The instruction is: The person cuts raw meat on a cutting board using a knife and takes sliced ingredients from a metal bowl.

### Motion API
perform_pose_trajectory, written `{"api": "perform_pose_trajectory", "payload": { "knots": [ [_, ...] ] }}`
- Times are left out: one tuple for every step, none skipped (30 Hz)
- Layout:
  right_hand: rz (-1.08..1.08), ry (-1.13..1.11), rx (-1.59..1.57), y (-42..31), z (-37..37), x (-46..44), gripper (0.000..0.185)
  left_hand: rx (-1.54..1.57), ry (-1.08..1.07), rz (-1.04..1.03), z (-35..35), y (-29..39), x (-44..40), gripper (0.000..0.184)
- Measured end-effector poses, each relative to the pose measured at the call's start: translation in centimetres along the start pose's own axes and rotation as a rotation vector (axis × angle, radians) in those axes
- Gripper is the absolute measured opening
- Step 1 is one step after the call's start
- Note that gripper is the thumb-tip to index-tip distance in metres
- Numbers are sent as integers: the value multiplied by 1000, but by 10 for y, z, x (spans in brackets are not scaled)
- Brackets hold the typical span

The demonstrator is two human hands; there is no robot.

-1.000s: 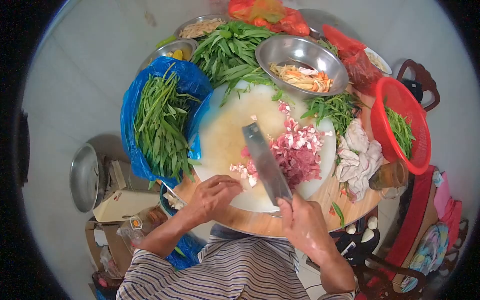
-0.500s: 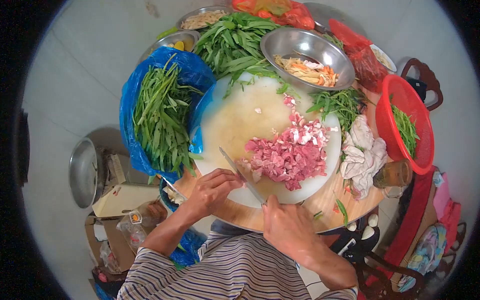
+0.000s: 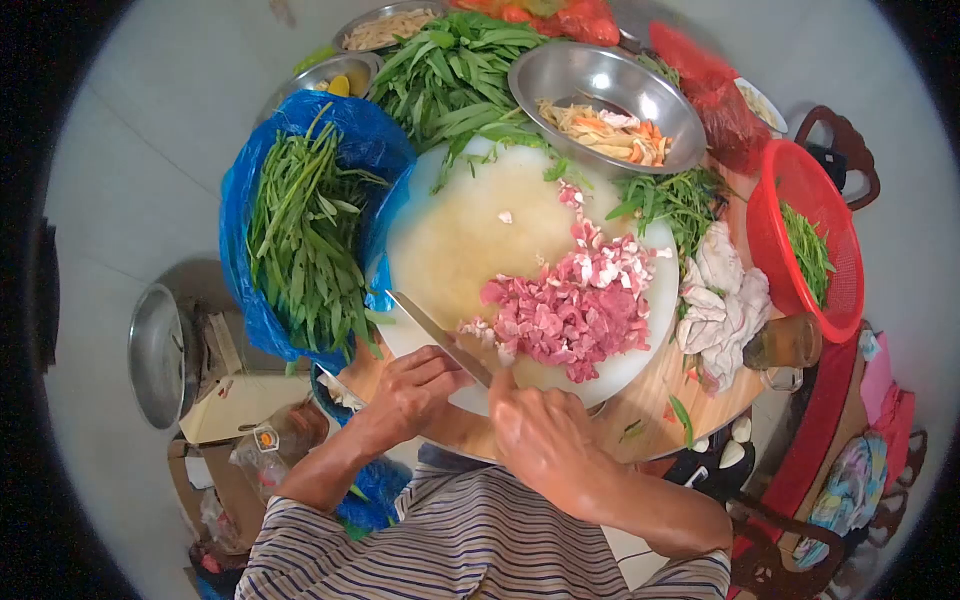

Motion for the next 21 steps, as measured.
{"api": "perform_pose_trajectory", "payload": {
  "knots": [
    [8, 49, -55, 2, -5, -12, 23, 12, 28, -12, -1, -1, 2, 37],
    [14, 94, -112, 3, -7, -18, 24, 27, 54, -22, -4, -2, 5, 38],
    [16, 94, -109, 4, -4, -19, 24, 25, 57, -22, -10, -4, 7, 38],
    [-11, 111, -167, 8, 0, -20, 23, 41, 118, -11, -15, -6, 9, 37],
    [-40, 126, -227, 10, 2, -18, 22, 60, 178, 1, -19, -8, 11, 38],
    [-40, 120, -226, 9, 4, -13, 22, 64, 179, 5, -20, -8, 11, 38],
    [-38, 138, -202, 7, 8, -5, 22, 41, 203, -10, -20, -7, 10, 35],
    [-36, 158, -177, 5, 11, 2, 22, 15, 226, -26, -19, -7, 10, 33],
    [-37, 156, -177, 2, 12, 9, 22, 17, 227, -26, -19, -7, 11, 33],
    [-38, 94, -148, -1, 11, 17, 19, 17, 205, -28, -19, -8, 11, 35],
    [-40, 32, -119, -2, 9, 24, 17, 18, 183, -33, -19, -9, 10, 38],
    [-45, 34, -118, -2, 9, 29, 17, 21, 183, -37, -18, -8, 9, 38],
    [-46, -8, -71, -2, 8, 32, 14, 20, 162, -34, -15, -7, 8, 39],
    [-45, -52, -25, -2, 7, 36, 12, 19, 141, -29, -13, -6, 8, 40],
    [-46, -55, -28, -1, 6, 41, 12, 22, 138, -28, -13, -6, 9, 40],
    [-45, -57, 8, -1, 5, 47, 12, 10, 116, -23, -13, -7, 11, 41],
    [-46, -59, 44, -1, 5, 49, 14, -1, 95, -19, -13, -7, 11, 42],
    [-49, -64, 42, 0, 5, 47, 14, 5, 93, -17, -12, -7, 11, 42],
    [-46, -90, 7, -1, 6, 41, 16, 33, 82, 4, -11, -7, 10, 43],
    [-44, -113, -29, -2, 6, 35, 19, 59, 72, 24, -10, -7, 10, 43],
    [-45, -110, -30, -3, 6, 27, 19, 58, 70, 22, -9, -6, 10, 43]
  ]
}}
Point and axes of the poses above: each hand's wrist, its own x-axis away from the middle knuckle, its own z-axis out of the back of the hand, y = z × x, the point moved 2 cm from there along -x, towards the middle knuckle, and after that the axes turned 12 degrees about -y, right-handed, at the moved point
